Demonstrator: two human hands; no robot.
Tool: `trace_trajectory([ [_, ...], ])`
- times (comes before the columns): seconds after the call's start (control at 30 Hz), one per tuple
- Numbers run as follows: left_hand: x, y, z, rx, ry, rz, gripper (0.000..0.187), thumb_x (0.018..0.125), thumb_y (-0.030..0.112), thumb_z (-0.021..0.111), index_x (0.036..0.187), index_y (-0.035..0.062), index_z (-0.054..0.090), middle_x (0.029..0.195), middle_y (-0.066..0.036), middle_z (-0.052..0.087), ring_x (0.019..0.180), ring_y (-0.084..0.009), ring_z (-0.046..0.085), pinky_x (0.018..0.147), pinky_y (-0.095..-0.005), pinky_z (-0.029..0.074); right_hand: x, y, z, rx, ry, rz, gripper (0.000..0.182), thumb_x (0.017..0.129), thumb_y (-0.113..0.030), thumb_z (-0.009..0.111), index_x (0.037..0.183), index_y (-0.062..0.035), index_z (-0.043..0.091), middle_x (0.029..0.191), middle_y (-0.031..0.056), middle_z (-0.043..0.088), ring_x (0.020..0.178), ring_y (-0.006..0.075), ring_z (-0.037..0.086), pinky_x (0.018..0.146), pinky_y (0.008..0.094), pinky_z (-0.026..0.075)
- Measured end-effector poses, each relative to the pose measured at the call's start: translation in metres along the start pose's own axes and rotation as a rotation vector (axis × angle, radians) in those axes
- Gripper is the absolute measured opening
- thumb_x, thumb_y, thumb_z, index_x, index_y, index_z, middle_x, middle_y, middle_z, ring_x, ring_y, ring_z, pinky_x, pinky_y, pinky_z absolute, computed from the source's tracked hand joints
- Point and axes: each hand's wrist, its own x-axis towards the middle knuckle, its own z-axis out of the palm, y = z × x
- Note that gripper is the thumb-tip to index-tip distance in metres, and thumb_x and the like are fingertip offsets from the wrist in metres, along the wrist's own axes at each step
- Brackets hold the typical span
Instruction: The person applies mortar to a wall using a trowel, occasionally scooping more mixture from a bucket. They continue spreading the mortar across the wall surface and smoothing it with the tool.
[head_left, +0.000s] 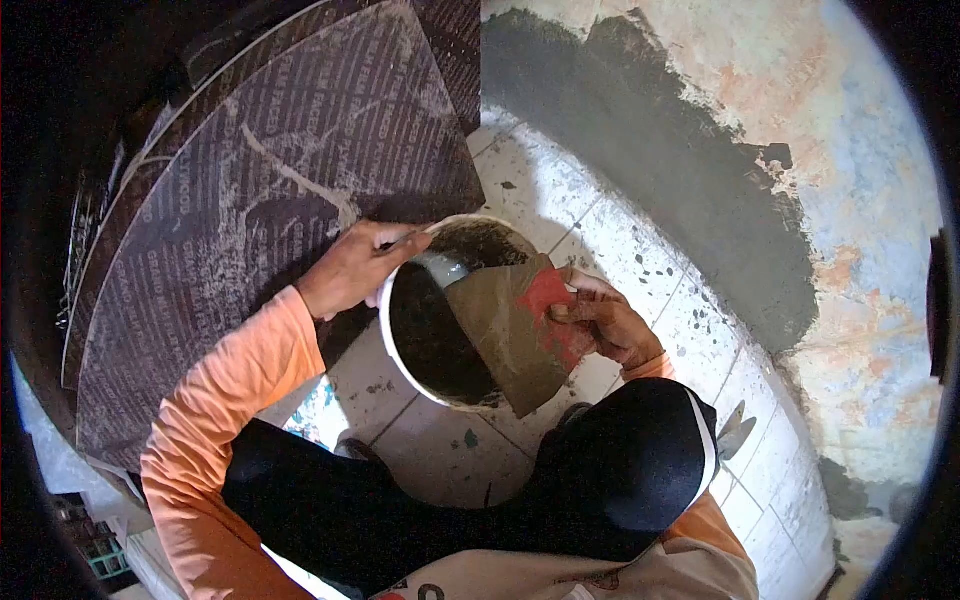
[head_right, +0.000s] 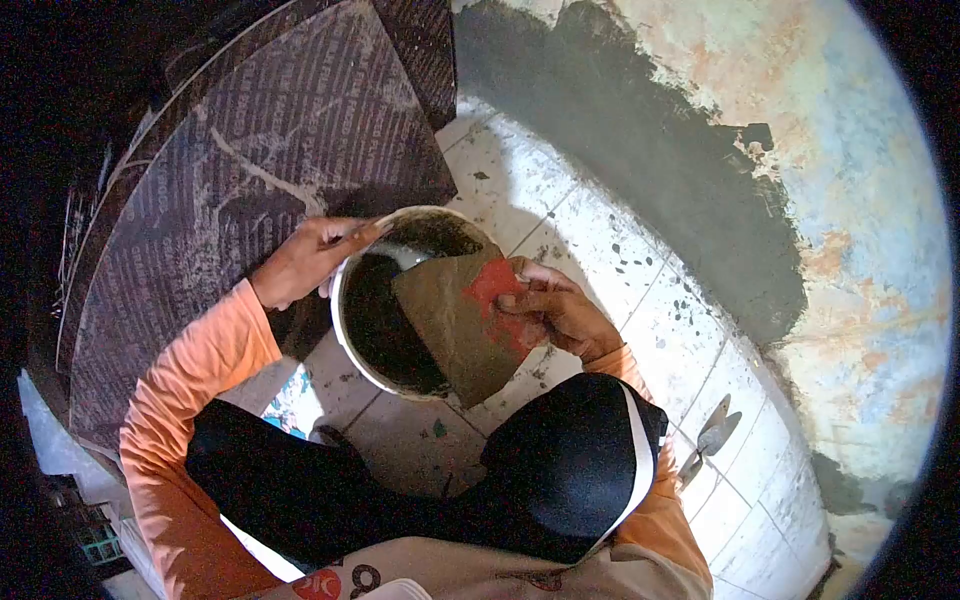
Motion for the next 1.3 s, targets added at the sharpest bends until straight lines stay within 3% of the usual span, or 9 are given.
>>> trace_trajectory([
  [0.33,-0.032,-0.063,-0.041,0.011,0.081,-0.144,0.046,0.111,0.043,0.058,0.137,0.0072,0.072,0.077,-0.002,0.071,0.056,-0.0058,0.058,0.051,-0.0247,0.051,0.028,-0.042,0.012,0.166,0.014,-0.360,0.047,0.104,-0.003,0.061,0.149,-0.0012,0.051,0.137,0.0100,0.066,0.123,0.0248,0.067,0.106,0.0432,0.057],
  [0.83,-0.034,-0.087,-0.047,-0.057,0.102,-0.236,0.047,0.110,0.043,0.061,0.133,0.0028,0.072,0.084,-0.001,0.073,0.064,-0.0070,0.063,0.053,-0.0246,0.051,0.251,-0.111,-0.027,0.450,0.299,-0.595,0.030,0.104,-0.002,0.054,0.133,0.0024,0.058,0.124,0.0150,0.071,0.113,0.0306,0.070,0.106,0.0441,0.056],
  [0.93,-0.032,-0.089,-0.048,-0.100,0.118,-0.249,0.045,0.109,0.042,0.062,0.132,0.0049,0.073,0.083,0.000,0.073,0.063,-0.0062,0.062,0.052,-0.0245,0.051,0.309,-0.132,-0.033,0.337,0.195,-0.641,0.028,0.107,-0.004,0.044,0.130,0.0024,0.059,0.116,0.0194,0.071,0.102,0.0334,0.073,0.100,0.0453,0.058],
  [1.0,-0.031,-0.091,-0.048,-0.107,0.126,-0.264,0.045,0.109,0.042,0.062,0.132,0.0056,0.074,0.083,0.000,0.073,0.062,-0.0060,0.061,0.052,-0.0242,0.050,0.395,-0.127,-0.083,-0.252,0.209,-1.228,0.032,0.108,-0.009,0.039,0.131,0.0052,0.056,0.112,0.0229,0.072,0.098,0.0355,0.074,0.094,0.0449,0.061],
  [1.1,-0.032,-0.085,-0.049,-0.113,0.125,-0.275,0.043,0.109,0.042,0.062,0.130,0.0066,0.075,0.084,0.001,0.073,0.063,-0.0055,0.059,0.053,-0.0240,0.049,0.444,-0.156,-0.097,-0.429,0.459,-1.357,0.032,0.104,-0.016,0.051,0.127,0.0034,0.063,0.111,0.0234,0.074,0.104,0.0378,0.075,0.090,0.0441,0.062],
  [1.13,-0.032,-0.085,-0.048,-0.106,0.142,-0.255,0.042,0.110,0.041,0.062,0.130,0.0067,0.075,0.083,0.002,0.072,0.063,-0.0046,0.058,0.054,-0.0238,0.048,0.414,-0.188,-0.074,-0.431,0.463,-1.357,0.032,0.104,-0.016,0.051,0.127,0.0034,0.063,0.111,0.0234,0.074,0.104,0.0378,0.075,0.090,0.0441,0.062],
  [1.2,-0.032,-0.083,-0.047,-0.153,0.147,-0.244,0.041,0.110,0.039,0.063,0.130,0.0046,0.074,0.090,0.001,0.074,0.076,-0.0043,0.060,0.067,-0.0256,0.052,0.347,-0.219,-0.003,-1.403,1.008,-0.632,0.030,0.099,-0.023,0.061,0.115,-0.0029,0.076,0.114,0.0228,0.077,0.107,0.0389,0.075,0.093,0.0432,0.061],
  [1.23,-0.029,-0.084,-0.046,-0.158,0.144,-0.244,0.041,0.110,0.039,0.063,0.130,0.0046,0.074,0.090,0.001,0.074,0.076,-0.0043,0.060,0.067,-0.0256,0.052,0.338,-0.237,0.013,-1.408,1.010,-0.629,0.030,0.099,-0.023,0.061,0.115,-0.0029,0.076,0.114,0.0228,0.077,0.107,0.0389,0.075,0.093,0.0432,0.061],
  [1.3,-0.029,-0.088,-0.048,-0.183,0.120,-0.195,0.049,0.109,0.041,0.064,0.130,-0.0028,0.072,0.117,-0.007,0.075,0.107,-0.0121,0.062,0.100,-0.0313,0.050,0.342,-0.266,0.035,-1.217,1.149,-0.518,0.024,0.095,-0.025,0.066,0.103,-0.0102,0.083,0.117,0.0203,0.077,0.110,0.0367,0.075,0.096,0.0428,0.060],
])
